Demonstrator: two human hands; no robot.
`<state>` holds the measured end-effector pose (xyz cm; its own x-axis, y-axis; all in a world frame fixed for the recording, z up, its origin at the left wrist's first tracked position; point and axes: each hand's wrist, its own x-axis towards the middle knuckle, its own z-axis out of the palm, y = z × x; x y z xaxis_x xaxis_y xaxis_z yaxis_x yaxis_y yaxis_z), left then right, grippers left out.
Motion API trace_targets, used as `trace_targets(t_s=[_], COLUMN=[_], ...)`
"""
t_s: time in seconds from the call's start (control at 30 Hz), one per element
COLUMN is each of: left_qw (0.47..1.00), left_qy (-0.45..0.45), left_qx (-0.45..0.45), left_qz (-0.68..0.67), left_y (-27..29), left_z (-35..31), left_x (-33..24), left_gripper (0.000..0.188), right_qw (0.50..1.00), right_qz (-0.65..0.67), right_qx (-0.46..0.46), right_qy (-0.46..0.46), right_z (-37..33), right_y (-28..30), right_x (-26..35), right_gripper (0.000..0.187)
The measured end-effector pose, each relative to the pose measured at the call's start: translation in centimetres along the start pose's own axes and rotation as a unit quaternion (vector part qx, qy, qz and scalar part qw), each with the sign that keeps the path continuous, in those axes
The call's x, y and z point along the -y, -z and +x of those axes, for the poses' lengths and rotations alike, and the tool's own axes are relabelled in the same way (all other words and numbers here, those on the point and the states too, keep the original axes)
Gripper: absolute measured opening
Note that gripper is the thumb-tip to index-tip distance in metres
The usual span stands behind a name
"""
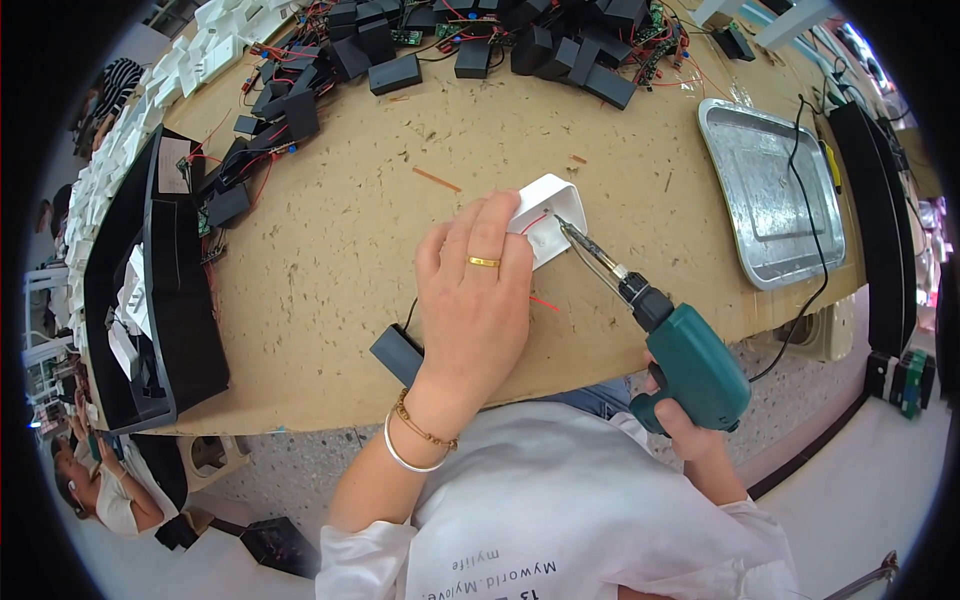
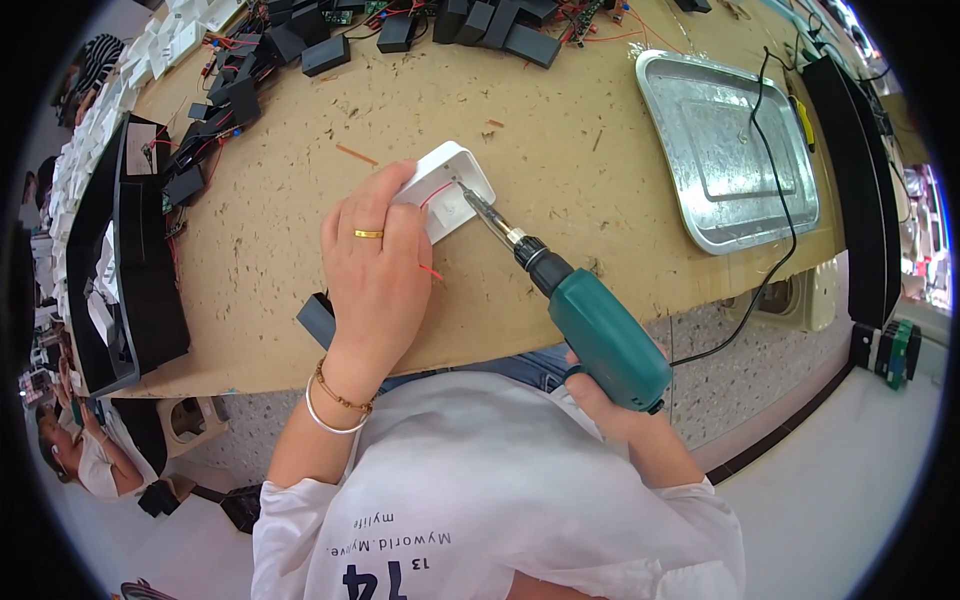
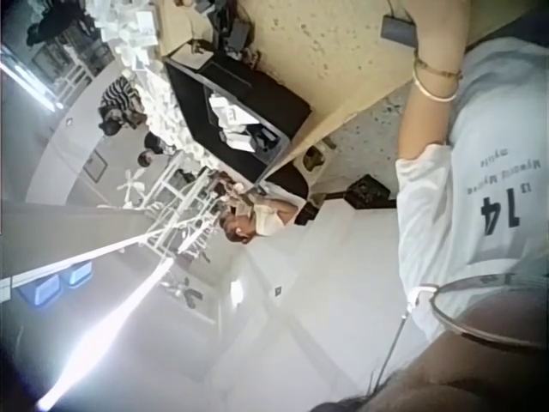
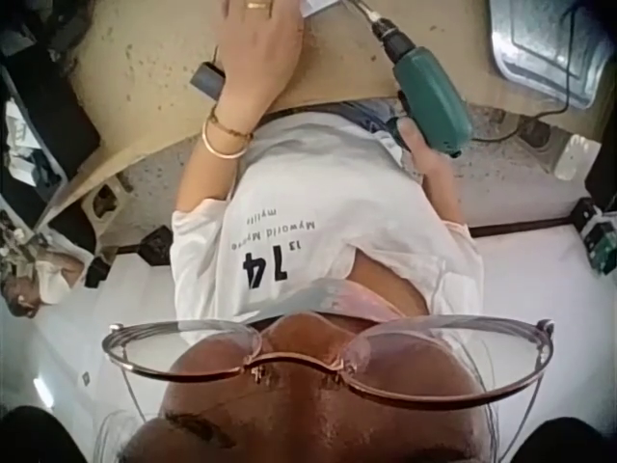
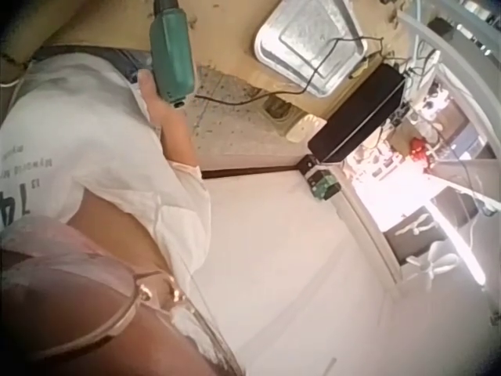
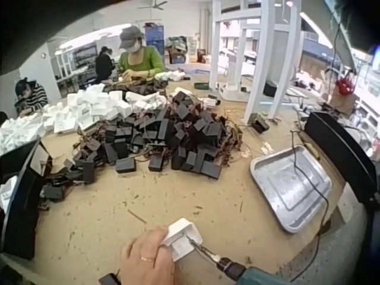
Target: Soldering wires and components into small white plastic housings at a manual assembly workstation.
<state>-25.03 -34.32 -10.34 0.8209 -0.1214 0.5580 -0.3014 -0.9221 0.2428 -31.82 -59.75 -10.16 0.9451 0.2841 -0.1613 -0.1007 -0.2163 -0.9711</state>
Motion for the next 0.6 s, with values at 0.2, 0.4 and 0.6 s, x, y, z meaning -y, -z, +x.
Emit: trace_targets(t_s=[0.2, 0.4, 0.6], left_qw=[1.000, 1.000, 0.999], left_qy=[0.003, 0.002, -0.007], left_qx=[0.014, 0.008, 0.003], left_qz=[0.005, 0.022, 0.042], left_y=[0.0, -0.2, -0.3], left_z=[0.1, 0.2, 0.5], left_x=[-0.2, -0.3, -0.4], left_gripper=[0.010, 0.010, 0.009], right_qw=[0.999, 0.997, 0.998], right_qz=[-0.037, -0.058, -0.054], right_qx=[-0.007, 0.000, 0.010], right_qy=[-0.003, 0.053, 0.043], right_z=[0.7, 1.1, 1.1], right_y=[-0.2, -0.1, 0.1], right_x=[0.5, 0.1, 0.2], right_gripper=[0.057, 0.055, 0.056])
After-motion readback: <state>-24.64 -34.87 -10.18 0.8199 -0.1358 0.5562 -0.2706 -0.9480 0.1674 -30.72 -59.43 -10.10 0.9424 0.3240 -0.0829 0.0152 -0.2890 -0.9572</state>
